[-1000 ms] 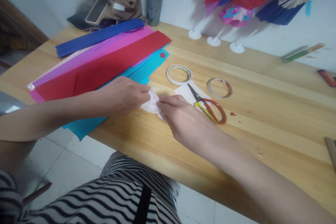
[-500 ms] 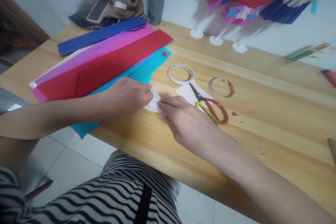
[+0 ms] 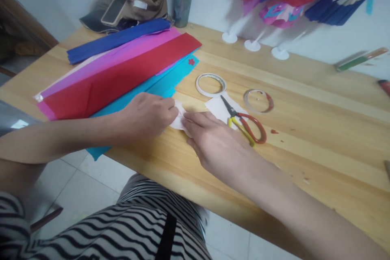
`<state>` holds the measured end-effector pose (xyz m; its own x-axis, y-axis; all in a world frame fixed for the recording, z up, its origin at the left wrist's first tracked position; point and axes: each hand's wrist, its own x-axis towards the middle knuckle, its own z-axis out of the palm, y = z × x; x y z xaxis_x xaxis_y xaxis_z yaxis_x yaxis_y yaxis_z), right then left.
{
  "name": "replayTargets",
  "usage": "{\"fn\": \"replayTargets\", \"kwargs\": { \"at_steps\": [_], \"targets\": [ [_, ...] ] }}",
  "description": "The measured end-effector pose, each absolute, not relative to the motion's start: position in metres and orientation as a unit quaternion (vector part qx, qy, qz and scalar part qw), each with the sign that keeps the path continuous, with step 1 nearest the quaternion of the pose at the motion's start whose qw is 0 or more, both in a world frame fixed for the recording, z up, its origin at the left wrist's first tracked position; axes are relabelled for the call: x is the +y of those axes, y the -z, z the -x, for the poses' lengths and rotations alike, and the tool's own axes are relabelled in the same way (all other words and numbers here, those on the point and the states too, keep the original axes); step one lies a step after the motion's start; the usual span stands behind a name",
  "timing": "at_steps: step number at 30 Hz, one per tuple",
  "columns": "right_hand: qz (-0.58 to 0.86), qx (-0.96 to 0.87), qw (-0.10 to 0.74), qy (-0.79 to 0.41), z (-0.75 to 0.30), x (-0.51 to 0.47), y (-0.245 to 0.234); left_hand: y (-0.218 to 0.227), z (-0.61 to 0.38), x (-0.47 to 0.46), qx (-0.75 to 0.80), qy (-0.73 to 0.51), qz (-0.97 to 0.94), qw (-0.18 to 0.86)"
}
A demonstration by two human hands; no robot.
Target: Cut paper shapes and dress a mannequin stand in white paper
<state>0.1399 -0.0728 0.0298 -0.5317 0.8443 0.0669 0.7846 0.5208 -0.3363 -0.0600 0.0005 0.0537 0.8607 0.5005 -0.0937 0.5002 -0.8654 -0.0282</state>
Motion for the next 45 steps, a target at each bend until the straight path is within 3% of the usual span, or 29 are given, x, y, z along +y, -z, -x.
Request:
{"fn": "replayTargets", "kwargs": {
  "at_steps": [13, 45],
  "targets": [
    [0.478, -0.862, 0.082, -0.145, -0.140, -0.074, -0.034, -0.055, 0.058, 0.002, -0.266, -0.071, 0.961, 0.018],
    [0.419, -0.897, 0.110, -0.084, -0.137, -0.084, -0.030, -0.045, 0.062, 0.000, -0.265, -0.047, 0.963, 0.027]
  ]
}}
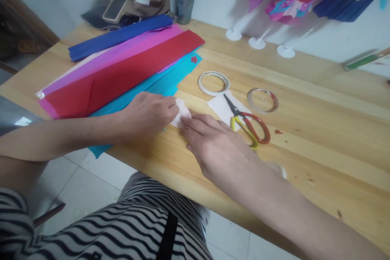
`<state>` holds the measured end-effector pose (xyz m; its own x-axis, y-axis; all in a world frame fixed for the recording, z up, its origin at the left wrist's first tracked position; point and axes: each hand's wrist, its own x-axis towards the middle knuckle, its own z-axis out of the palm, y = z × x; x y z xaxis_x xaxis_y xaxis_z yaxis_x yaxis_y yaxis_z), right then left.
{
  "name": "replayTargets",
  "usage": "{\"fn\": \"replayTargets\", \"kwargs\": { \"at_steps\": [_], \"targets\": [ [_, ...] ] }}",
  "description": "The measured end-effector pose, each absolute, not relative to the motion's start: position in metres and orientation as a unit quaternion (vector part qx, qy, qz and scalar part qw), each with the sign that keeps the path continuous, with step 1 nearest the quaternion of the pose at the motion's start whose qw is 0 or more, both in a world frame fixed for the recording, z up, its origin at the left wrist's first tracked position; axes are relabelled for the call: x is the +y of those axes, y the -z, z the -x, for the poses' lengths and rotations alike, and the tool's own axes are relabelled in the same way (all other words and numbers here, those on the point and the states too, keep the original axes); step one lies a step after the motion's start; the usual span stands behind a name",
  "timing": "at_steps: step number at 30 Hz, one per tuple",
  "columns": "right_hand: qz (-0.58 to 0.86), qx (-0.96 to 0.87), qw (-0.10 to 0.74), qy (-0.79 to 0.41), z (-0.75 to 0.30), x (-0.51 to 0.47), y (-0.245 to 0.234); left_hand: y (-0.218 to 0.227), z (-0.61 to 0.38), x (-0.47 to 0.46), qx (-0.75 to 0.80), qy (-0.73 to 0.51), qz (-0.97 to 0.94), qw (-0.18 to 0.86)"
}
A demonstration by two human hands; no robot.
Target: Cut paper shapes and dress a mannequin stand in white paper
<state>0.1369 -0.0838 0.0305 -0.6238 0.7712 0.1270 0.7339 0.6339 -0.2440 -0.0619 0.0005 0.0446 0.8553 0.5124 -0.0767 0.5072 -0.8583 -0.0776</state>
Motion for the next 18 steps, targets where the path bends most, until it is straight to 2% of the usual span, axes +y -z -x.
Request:
{"fn": "replayTargets", "kwargs": {
  "at_steps": [10, 18],
  "targets": [
    [0.445, -0.887, 0.062, -0.106, -0.1372, -0.0819, -0.0310, -0.0502, 0.0630, -0.0020, -0.270, -0.059, 0.961, 0.017],
    [0.464, -0.874, 0.086, -0.115, -0.1338, -0.0827, -0.0331, -0.0449, 0.0662, -0.0014, -0.288, -0.026, 0.957, 0.004]
  ]
}}
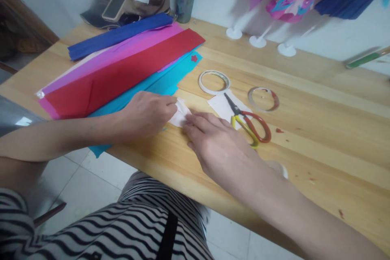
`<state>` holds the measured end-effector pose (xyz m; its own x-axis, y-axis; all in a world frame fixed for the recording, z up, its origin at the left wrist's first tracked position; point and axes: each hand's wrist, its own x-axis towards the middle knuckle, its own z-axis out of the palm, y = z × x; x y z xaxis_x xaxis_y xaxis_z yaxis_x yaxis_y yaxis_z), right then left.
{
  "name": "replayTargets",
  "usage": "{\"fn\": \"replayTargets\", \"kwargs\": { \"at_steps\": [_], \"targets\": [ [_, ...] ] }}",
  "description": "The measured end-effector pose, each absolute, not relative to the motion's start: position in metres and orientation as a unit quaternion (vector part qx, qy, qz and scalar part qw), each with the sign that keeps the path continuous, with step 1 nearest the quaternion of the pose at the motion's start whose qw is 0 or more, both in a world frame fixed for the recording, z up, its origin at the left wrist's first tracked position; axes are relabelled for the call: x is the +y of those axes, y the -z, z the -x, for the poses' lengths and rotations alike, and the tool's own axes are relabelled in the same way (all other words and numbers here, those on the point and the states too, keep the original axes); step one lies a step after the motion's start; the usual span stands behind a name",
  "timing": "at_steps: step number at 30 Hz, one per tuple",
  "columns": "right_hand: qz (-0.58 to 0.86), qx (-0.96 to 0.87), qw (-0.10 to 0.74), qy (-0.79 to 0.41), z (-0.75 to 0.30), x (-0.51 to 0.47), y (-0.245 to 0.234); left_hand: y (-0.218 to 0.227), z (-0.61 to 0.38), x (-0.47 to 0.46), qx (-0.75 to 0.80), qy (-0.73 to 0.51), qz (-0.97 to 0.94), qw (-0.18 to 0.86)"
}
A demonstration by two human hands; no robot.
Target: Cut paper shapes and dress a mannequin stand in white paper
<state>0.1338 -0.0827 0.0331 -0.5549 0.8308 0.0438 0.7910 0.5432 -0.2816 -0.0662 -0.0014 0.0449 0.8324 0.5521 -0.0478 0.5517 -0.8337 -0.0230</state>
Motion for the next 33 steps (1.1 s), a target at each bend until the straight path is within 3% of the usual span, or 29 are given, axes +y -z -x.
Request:
{"fn": "replayTargets", "kwargs": {
  "at_steps": [9, 21, 33],
  "targets": [
    [0.500, -0.858, 0.084, -0.079, -0.1341, -0.0827, -0.0287, -0.0460, 0.0654, -0.0033, -0.298, -0.049, 0.953, 0.002],
    [0.496, -0.847, 0.115, -0.149, -0.1393, -0.0743, -0.0276, -0.0469, 0.0667, -0.0057, -0.291, -0.062, 0.954, 0.029],
    [0.501, -0.847, 0.100, -0.143, -0.1377, -0.0765, -0.0271, -0.0497, 0.0630, -0.0094, -0.289, -0.062, 0.955, 0.027]
  ]
}}
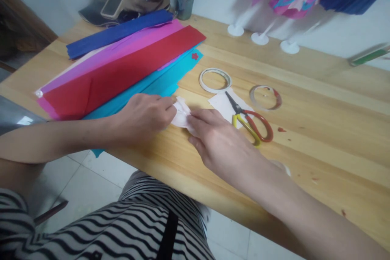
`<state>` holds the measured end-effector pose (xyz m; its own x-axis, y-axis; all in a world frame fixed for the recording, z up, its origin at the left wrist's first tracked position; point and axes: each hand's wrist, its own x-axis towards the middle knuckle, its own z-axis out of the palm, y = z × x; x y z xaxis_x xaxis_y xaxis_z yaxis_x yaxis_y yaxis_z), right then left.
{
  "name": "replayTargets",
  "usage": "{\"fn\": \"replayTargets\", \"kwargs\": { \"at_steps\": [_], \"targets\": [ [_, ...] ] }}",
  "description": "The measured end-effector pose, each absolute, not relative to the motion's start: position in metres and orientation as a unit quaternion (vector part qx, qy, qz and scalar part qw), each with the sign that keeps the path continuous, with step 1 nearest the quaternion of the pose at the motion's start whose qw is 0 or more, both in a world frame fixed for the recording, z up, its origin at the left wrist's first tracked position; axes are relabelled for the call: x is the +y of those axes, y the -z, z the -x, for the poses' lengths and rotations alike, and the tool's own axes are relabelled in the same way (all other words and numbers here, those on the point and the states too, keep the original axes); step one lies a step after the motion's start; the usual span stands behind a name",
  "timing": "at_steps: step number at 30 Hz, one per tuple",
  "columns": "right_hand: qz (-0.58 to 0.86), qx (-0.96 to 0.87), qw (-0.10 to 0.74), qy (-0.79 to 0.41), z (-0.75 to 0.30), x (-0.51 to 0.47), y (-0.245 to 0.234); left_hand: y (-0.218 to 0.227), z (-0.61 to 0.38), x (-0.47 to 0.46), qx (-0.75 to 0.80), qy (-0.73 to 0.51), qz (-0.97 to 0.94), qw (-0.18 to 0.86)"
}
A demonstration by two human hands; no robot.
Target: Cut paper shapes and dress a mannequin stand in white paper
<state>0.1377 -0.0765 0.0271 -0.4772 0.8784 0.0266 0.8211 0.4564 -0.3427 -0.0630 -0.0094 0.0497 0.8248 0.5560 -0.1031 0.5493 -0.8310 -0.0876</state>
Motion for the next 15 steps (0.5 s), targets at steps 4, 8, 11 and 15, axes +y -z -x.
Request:
{"fn": "replayTargets", "kwargs": {
  "at_steps": [4, 8, 11, 15],
  "targets": [
    [0.499, -0.850, 0.103, -0.133, -0.1371, -0.0777, -0.0274, -0.0516, 0.0619, -0.0104, -0.294, -0.075, 0.953, 0.024],
    [0.500, -0.852, 0.095, -0.127, -0.1362, -0.0778, -0.0294, -0.0520, 0.0605, -0.0098, -0.284, -0.077, 0.955, 0.032],
    [0.498, -0.854, 0.089, -0.123, -0.1359, -0.0782, -0.0299, -0.0507, 0.0601, -0.0085, -0.281, -0.075, 0.956, 0.033],
    [0.489, -0.859, 0.088, -0.126, -0.1367, -0.0795, -0.0298, -0.0489, 0.0604, -0.0079, -0.278, -0.073, 0.957, 0.041]
  ]
}}
